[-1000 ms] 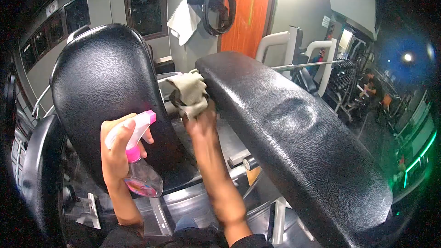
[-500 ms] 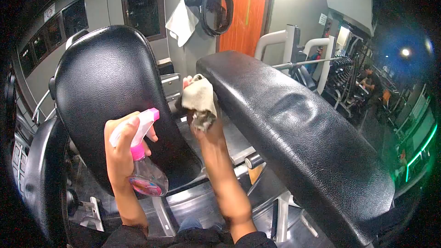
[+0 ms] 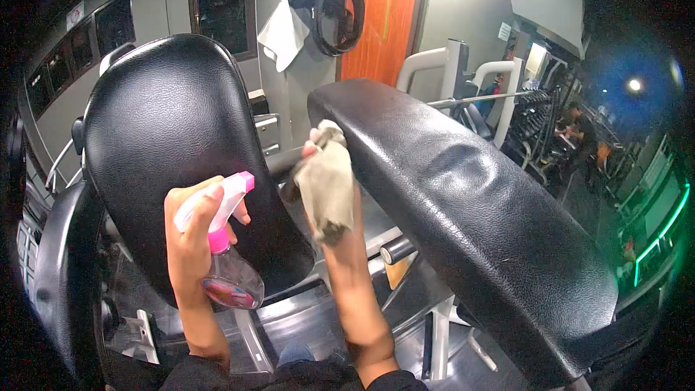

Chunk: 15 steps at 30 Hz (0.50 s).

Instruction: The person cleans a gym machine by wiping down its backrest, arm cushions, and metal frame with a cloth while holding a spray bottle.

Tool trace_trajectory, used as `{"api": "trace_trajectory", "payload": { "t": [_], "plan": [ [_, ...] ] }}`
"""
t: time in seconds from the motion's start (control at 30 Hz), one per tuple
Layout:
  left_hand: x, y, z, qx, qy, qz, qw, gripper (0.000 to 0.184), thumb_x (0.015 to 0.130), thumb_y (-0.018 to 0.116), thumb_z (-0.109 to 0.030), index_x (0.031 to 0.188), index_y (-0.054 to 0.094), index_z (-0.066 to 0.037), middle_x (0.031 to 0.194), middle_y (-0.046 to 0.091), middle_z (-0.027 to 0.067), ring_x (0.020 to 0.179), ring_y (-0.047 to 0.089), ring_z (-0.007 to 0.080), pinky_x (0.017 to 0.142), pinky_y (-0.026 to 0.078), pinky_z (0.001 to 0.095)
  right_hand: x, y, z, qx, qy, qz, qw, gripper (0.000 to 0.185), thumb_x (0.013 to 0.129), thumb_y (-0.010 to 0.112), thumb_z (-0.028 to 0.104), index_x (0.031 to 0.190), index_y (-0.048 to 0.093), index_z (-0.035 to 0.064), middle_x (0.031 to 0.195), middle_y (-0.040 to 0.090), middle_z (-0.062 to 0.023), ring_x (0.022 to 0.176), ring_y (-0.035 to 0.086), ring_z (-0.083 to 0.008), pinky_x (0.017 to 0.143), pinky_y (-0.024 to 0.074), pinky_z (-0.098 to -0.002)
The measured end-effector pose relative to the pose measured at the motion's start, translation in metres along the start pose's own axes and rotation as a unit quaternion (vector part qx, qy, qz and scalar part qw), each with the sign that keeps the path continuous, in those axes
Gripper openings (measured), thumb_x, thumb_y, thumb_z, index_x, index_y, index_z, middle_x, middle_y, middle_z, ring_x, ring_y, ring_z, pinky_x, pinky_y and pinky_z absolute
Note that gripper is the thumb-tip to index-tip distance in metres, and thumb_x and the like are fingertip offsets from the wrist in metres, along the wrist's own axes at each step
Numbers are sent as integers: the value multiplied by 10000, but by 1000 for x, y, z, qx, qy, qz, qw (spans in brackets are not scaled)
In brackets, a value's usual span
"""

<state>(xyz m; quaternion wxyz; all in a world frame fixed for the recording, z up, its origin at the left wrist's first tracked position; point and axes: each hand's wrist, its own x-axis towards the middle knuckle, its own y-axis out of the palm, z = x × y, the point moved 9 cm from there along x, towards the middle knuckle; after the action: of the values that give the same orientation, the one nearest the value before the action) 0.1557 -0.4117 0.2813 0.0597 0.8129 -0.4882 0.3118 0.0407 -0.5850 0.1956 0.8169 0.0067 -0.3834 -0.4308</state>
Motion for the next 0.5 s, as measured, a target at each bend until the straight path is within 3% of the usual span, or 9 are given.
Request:
{"api": "trace_trajectory", "payload": {
  "t": [0.03,0.07,0.23,0.27,0.3,0.33,0.37,0.4,0.5],
  "plan": [
    [1,0,-1,-2,1,2,1000,391,944,533,-288,719,660,5,596,613,66,493,578,123,496,424,275,9,14,-4,340,73,37,937,381,1039,442,189,1375,447,9,1281,565,-158,1149,577,-260,1003,496,-341],
    [1,-1,-1,10,1,5,1000,391,947,530,-287,725,661,7,599,616,65,492,577,124,494,424,271,15,33,1,637,136,69,755,381,1039,441,182,1372,446,-1,1271,574,-166,1159,576,-268,1026,487,-339],
    [0,0,-3,14,1,3,1000,389,951,523,-286,742,667,10,603,618,63,489,570,119,492,425,258,24,31,-5,564,70,45,822,389,1031,447,147,1390,422,1,1353,502,-178,1254,513,-272,1080,443,-364],
    [0,0,-2,5,-2,4,1000,389,951,524,-286,747,667,13,606,618,64,493,572,116,492,425,256,13,22,-6,336,68,-13,939,382,1036,424,147,1395,422,17,1341,510,-158,1235,520,-265,1067,442,-348],
    [0,0,-1,-4,-5,4,1000,389,951,524,-286,752,668,16,608,618,64,498,574,114,492,426,253,2,13,4,85,62,-69,992,377,1040,401,146,1400,423,33,1329,518,-138,1215,527,-257,1054,441,-333],
    [-1,-1,0,-3,-3,2,1000,389,951,524,-286,752,668,16,608,618,64,498,574,114,492,426,253,-12,12,13,85,60,-68,992,377,1040,401,146,1400,423,33,1329,518,-138,1215,527,-257,1054,441,-333],
    [-1,0,1,-8,-2,4,1000,393,951,525,-288,751,666,19,609,618,65,502,574,112,491,425,254,-29,25,18,446,100,-14,889,384,1047,402,228,1388,447,57,1298,536,-126,1182,538,-248,1044,442,-362],
    [-2,0,1,-14,-1,6,1000,396,951,526,-290,750,665,21,610,617,66,506,574,110,490,424,255,-44,37,34,742,127,41,657,402,1054,403,310,1377,471,80,1268,553,-114,1150,550,-239,1033,442,-390],
    [-1,0,2,-6,2,20,1000,399,952,524,-289,750,664,26,616,621,65,511,573,110,488,420,255,-70,41,54,745,151,98,642,414,1050,408,297,1402,444,83,1239,553,-122,1106,552,-240,1013,447,-391]
  ]
}}
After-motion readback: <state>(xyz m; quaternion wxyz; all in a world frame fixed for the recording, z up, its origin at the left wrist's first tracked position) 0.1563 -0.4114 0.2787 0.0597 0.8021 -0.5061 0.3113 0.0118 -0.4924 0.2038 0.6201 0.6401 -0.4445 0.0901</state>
